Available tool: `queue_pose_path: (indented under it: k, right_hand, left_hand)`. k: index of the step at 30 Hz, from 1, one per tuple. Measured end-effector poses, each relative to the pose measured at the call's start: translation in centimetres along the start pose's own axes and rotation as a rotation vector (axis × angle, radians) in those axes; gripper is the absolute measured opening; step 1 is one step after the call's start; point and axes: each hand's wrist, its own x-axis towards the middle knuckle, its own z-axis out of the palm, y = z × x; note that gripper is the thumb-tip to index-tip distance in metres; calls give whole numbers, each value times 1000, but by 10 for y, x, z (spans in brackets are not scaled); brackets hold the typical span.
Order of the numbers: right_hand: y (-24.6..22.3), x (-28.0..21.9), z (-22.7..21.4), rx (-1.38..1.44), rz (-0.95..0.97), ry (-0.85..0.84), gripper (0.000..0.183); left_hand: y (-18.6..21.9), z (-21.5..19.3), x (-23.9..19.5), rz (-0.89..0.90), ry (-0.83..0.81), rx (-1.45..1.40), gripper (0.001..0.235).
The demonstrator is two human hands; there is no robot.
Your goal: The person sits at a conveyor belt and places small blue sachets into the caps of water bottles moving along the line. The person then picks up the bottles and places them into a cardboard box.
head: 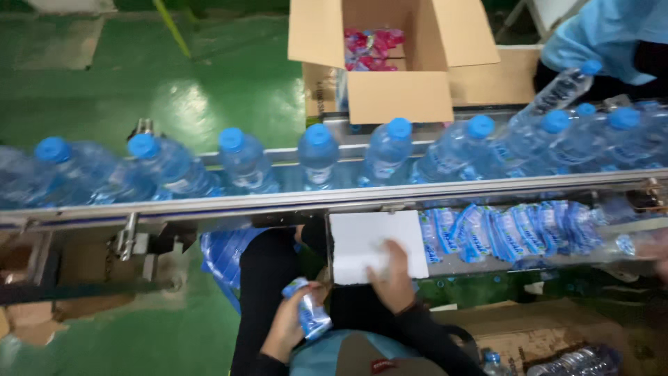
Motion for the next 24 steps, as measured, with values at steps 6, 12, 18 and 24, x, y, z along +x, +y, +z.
queue_pose_path:
  k: [6, 12, 18, 24]
  right_hand:
    - [9, -9, 19, -539, -506, -194, 21]
    - [2, -6, 20, -528, -574, -151, 13]
    - [3, -7, 20, -539, -587, -153, 12]
    - [9, -11, 21, -559, -579, -137, 16]
  left_hand:
    - [37, -74, 17, -116, -136, -137, 22]
    - [36, -68, 24, -186, -224, -54, 22]
    - [37, -56, 24, -209, -325, -27, 24]
    - [39, -48, 19, -217, -270, -15, 26]
